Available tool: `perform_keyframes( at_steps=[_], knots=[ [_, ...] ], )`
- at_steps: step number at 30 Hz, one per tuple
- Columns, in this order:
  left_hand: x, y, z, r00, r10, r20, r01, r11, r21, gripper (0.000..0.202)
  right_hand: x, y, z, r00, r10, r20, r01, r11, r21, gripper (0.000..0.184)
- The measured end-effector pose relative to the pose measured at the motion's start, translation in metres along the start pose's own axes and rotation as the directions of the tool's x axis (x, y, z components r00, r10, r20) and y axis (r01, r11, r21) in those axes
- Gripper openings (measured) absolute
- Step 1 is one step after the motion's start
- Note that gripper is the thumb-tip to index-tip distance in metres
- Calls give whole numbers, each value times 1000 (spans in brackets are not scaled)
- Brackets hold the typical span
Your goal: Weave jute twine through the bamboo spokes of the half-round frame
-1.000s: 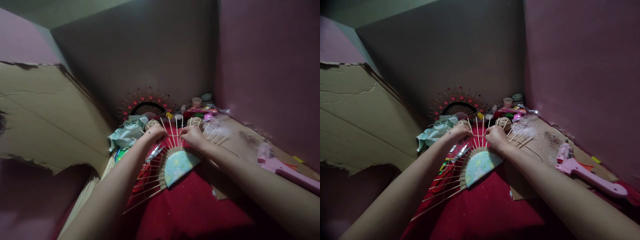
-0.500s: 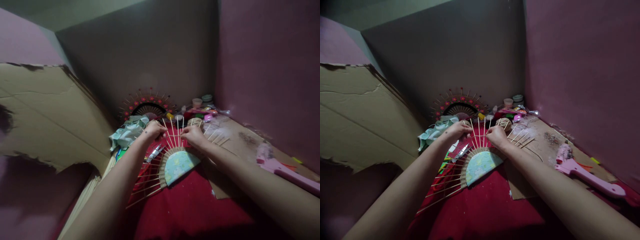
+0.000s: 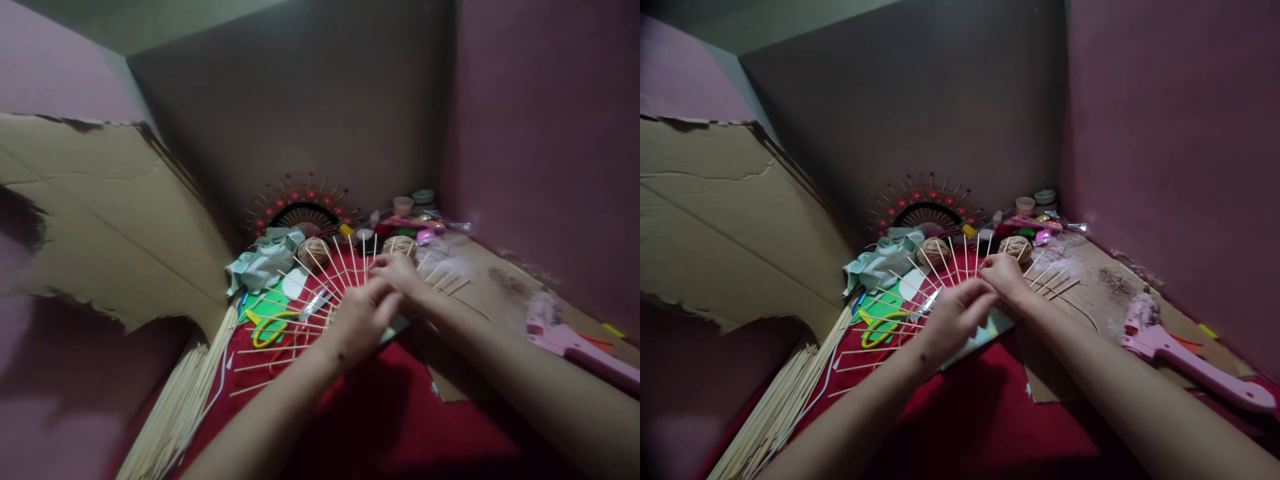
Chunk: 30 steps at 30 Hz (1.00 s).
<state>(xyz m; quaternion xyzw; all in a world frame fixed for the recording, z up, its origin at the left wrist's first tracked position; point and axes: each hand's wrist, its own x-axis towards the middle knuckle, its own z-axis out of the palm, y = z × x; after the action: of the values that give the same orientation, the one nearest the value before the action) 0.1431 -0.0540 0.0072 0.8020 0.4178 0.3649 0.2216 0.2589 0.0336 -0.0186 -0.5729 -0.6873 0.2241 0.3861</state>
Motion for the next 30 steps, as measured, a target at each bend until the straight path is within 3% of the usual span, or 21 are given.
perform_keyframes(
  at_steps=[2, 4, 7, 13, 19, 21, 23, 27, 30],
  knots=[
    [-17, 8, 22, 975, 217, 59, -223, 960, 168, 22, -1, 1, 0, 1000, -9, 2, 9, 1000, -9, 16],
    [-31, 10, 41, 911, 386, 146, -412, 870, 272, 27, -2, 2, 0, 1000, -16, 0, 16, 1000, -18, 17],
    [-43, 4, 59, 867, 457, 199, -499, 802, 329, 32, -5, 3, -2, 1000, -18, 7, 18, 999, -35, 18],
    [-47, -4, 63, 862, 426, 274, -503, 779, 374, 24, -6, 9, -5, 997, -50, 63, 51, 999, -8, 20],
    [-50, -18, 79, 853, 458, 251, -522, 761, 384, 25, -5, 12, -4, 997, -37, 63, 34, 998, 44, 22],
    [-52, -23, 84, 858, 456, 237, -513, 787, 342, 26, -6, 12, -3, 997, -22, 70, 18, 998, 67, 22],
    [-53, -22, 83, 891, 395, 224, -447, 850, 277, 23, -6, 13, -2, 998, -16, 62, 9, 993, 115, 22],
    [-36, -11, 53, 953, 208, 220, -244, 958, 149, 15, -7, 17, -1, 999, -34, 11, 31, 984, 177, 20],
    [-3, -13, 15, 992, 58, 113, -71, 991, 116, 19, -7, 20, 0, 998, -69, 11, 67, 986, 155, 17]
  ],
)
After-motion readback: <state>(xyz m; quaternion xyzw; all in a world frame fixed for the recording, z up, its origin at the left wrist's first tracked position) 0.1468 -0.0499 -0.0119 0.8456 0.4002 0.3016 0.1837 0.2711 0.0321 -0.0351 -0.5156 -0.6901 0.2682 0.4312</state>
